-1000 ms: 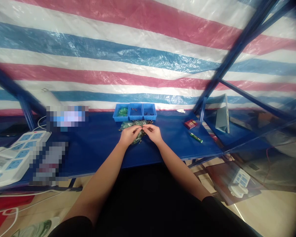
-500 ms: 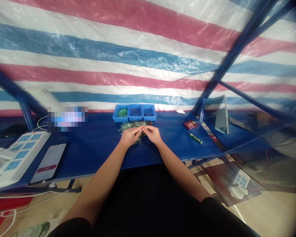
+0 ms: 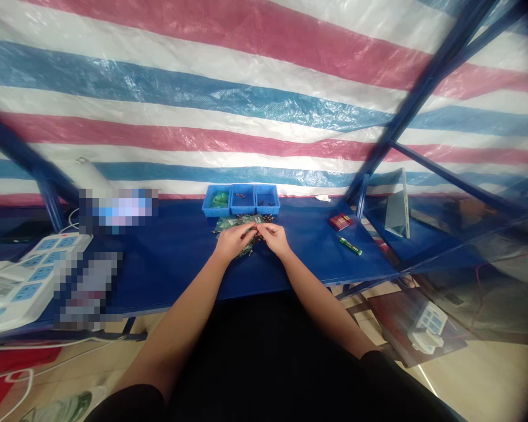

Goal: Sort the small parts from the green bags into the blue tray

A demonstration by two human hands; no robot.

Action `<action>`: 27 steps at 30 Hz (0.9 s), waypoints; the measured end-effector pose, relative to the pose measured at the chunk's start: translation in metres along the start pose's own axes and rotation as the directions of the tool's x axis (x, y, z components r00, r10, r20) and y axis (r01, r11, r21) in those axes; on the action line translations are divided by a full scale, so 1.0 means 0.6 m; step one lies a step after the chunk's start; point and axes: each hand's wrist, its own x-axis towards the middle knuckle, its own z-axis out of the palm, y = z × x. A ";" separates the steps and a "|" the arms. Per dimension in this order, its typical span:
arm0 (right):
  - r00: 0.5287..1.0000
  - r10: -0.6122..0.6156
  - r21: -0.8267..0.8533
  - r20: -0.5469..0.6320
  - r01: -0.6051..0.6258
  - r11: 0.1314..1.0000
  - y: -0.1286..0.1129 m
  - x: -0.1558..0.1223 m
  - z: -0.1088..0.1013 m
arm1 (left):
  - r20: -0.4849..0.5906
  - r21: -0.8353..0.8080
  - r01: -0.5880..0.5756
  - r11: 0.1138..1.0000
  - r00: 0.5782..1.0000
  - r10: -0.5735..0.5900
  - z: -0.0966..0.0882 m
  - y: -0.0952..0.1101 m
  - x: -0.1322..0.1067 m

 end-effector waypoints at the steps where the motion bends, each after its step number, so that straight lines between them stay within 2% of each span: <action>1: 1.000 0.003 0.000 0.010 -0.003 1.000 -0.001 0.000 0.000 | -0.022 -0.002 -0.008 1.000 1.000 0.008 0.000 0.000 0.000; 6: 1.000 0.000 0.018 0.011 0.000 1.000 0.005 0.000 0.003 | -0.080 -0.009 -0.018 1.000 0.997 0.017 0.003 -0.004 0.001; 13: 1.000 -0.030 0.032 -0.004 0.031 0.999 0.012 0.002 0.001 | -0.086 0.007 0.004 1.000 0.996 -0.004 0.004 -0.008 0.000; 18: 1.000 -0.023 -0.007 -0.017 0.022 1.000 0.008 0.002 -0.002 | -0.060 -0.011 0.065 0.998 0.996 -0.066 0.002 -0.006 0.001; 27: 0.999 -0.016 0.011 -0.034 0.017 1.000 0.002 0.000 0.003 | -0.089 -0.066 0.023 0.998 0.996 -0.029 0.004 -0.013 -0.001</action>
